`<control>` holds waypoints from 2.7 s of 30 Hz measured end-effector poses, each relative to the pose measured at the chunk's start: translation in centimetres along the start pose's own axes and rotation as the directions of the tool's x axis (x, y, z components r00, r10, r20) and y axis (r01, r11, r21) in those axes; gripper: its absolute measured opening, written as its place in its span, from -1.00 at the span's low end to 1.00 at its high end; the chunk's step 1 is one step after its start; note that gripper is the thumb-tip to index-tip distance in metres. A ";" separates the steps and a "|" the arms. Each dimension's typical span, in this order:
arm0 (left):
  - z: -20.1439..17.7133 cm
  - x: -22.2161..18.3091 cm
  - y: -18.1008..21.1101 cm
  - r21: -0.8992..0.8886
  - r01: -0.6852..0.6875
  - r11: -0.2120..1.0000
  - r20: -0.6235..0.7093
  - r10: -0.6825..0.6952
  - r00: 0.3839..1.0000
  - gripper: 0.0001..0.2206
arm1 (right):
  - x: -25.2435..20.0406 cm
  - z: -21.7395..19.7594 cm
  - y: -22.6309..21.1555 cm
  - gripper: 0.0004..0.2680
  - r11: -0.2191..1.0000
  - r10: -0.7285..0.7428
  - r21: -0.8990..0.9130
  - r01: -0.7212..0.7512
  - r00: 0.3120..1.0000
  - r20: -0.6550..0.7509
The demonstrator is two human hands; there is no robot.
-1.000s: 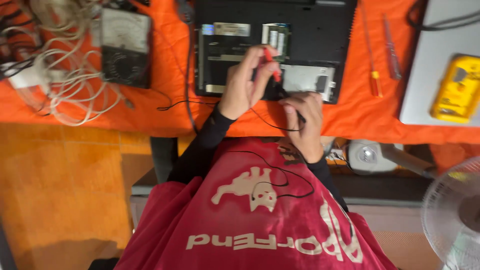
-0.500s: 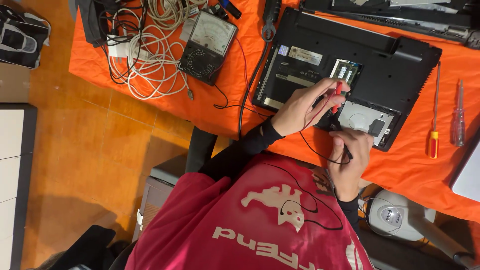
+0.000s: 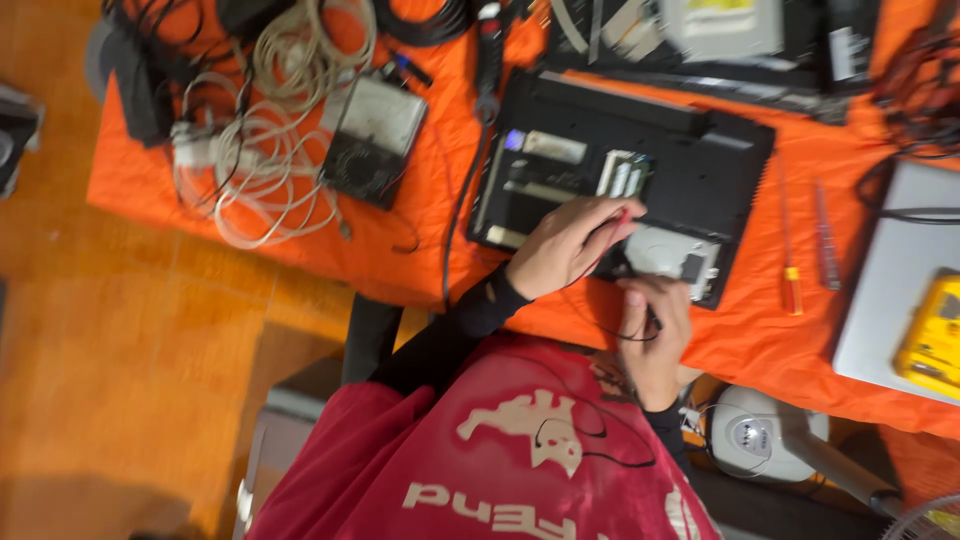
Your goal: The recorder is seen repairing a laptop by installing a component and using a screwdriver.
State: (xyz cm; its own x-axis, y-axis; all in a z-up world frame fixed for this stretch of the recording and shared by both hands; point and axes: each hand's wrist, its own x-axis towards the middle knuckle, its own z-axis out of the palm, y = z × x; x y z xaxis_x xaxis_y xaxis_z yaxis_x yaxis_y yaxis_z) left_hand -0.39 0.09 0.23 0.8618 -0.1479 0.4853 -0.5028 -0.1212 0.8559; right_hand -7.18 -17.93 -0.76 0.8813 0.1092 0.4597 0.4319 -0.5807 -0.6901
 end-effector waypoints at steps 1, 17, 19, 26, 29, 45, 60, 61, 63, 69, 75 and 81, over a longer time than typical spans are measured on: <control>0.0 0.0 -0.2 0.084 -0.046 0.995 0.036 0.043 0.998 -0.78 | -0.1 0.1 0.1 -0.95 0.999 0.025 0.033 -0.025 1.000 -0.005; 0.3 -2.3 3.6 0.259 -0.430 0.865 0.212 0.383 0.899 -0.60 | 1.7 -0.9 -0.5 -0.58 0.990 -0.134 0.037 0.137 0.988 -0.071; -0.4 -2.4 3.5 0.274 -0.479 0.834 0.197 0.439 0.877 -0.62 | 2.4 -1.1 -0.9 -0.55 0.981 -0.185 0.044 0.187 0.982 -0.038; -4.3 -7.1 -1.8 0.018 0.052 0.998 -0.043 -0.051 0.998 -0.82 | 2.8 -1.5 -2.1 -0.61 0.964 -0.261 0.049 0.260 0.965 0.012; -9.3 -5.3 -2.4 -0.392 -0.185 0.901 -0.452 -0.013 0.892 -0.44 | 2.3 -2.2 -0.6 -0.65 0.984 -0.176 0.038 0.177 0.984 -0.023; -33.8 -6.9 -6.6 0.168 0.032 0.985 -0.570 0.071 0.819 -0.90 | -1.7 -6.9 8.2 -0.75 0.992 0.122 -0.020 -0.129 0.972 -0.202; -29.5 -3.9 8.3 0.914 0.164 0.371 -0.034 -0.332 0.943 -0.32 | -0.3 -10.1 7.2 -0.74 0.919 0.246 -0.262 -0.296 0.947 -0.206; -28.2 -3.9 8.1 0.943 0.109 0.314 -0.021 -0.269 0.963 -0.40 | 0.0 -10.2 7.5 -0.73 0.894 0.245 -0.329 -0.304 0.946 -0.211; -25.0 -4.4 6.6 0.960 0.039 0.277 0.020 -0.206 0.978 -0.48 | 0.5 -10.1 7.8 -0.72 0.851 0.255 -0.407 -0.331 0.939 -0.230; -7.8 -1.2 5.2 0.754 0.101 0.649 0.156 -0.325 0.933 -0.72 | 2.2 -10.0 7.6 -0.73 0.636 0.249 -0.671 -0.380 0.925 -0.288; 0.2 -4.4 3.5 0.521 -0.153 0.840 0.247 0.024 0.969 -0.69 | 2.3 -9.6 6.8 -0.78 0.665 0.243 -0.642 -0.382 0.923 -0.297; 1.1 -5.5 2.7 0.505 -0.194 0.841 0.295 0.043 0.955 -0.74 | 1.8 -9.6 7.0 -0.84 0.688 0.205 -0.618 -0.381 0.919 -0.337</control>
State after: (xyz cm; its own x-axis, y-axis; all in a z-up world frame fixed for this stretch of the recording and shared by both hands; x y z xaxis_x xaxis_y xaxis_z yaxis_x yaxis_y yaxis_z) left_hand -6.56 -0.54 -0.30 0.7811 -0.4356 0.4474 -0.6241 -0.5692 0.5353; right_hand -4.39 -29.56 0.59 0.8338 -0.2911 0.4691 -0.1568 -0.9396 -0.3044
